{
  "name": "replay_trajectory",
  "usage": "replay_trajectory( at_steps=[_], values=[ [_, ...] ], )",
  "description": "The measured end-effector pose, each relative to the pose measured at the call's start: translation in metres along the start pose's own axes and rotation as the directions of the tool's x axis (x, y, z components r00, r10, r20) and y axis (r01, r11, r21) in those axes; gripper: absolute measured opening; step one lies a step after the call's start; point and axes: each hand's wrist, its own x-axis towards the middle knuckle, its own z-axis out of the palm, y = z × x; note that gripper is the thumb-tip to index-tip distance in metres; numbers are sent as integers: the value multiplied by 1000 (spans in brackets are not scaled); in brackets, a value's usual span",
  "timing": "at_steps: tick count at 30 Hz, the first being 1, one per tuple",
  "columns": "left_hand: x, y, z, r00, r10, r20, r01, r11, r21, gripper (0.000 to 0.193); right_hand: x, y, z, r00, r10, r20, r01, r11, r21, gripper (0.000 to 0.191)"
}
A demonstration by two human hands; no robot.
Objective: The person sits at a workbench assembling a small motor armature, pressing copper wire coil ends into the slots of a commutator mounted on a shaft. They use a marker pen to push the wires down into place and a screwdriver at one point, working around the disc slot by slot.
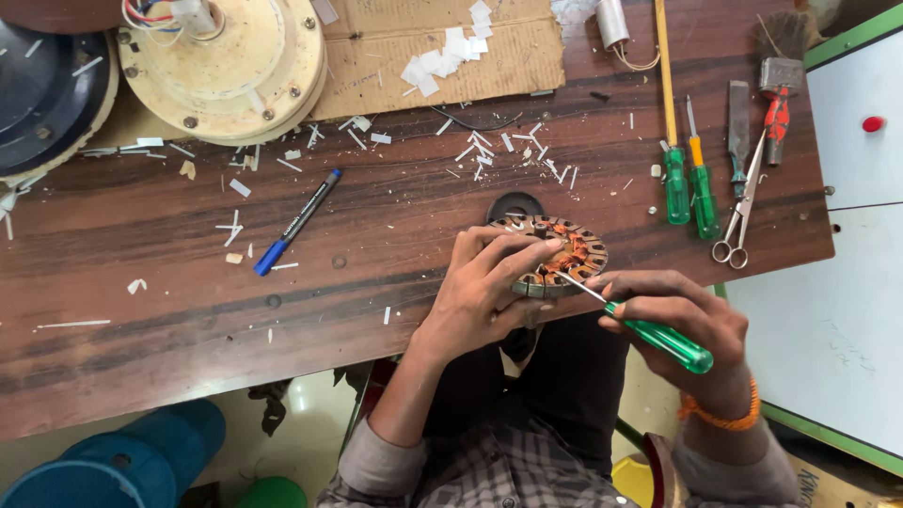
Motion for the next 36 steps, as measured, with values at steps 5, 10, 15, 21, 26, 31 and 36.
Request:
replay_trajectory(
  at_steps=[5,10,15,21,26,31,36],
  values=[
    [2,-4,-1,1000,7,7,-6,999,-40,73,16,-3,-13,990,21,136,-14,999,-52,26],
    [3,-4,0,1000,-9,8,9,1000,-23,64,25,-8,-17,977,16,212,19,987,-161,26],
    [4,-3,-1,1000,25,-13,-25,1000,14,51,25,-10,-11,980,-17,200,49,987,-154,27],
    [7,-2,-4,1000,2,-8,-2,1000,-31,53,32,8,-8,987,-45,157,57,996,-72,32],
    [8,-2,-3,1000,-20,-20,19,999,-43,54,35,11,-9,962,-155,224,170,984,-50,31],
    [7,-6,2,999,-9,-32,7,999,-54,51,36,5,-5,963,-140,231,161,984,-74,27],
    [6,-12,3,999,-23,-32,21,998,-60,47,37,2,-2,970,-116,212,146,981,-131,29]
  ],
)
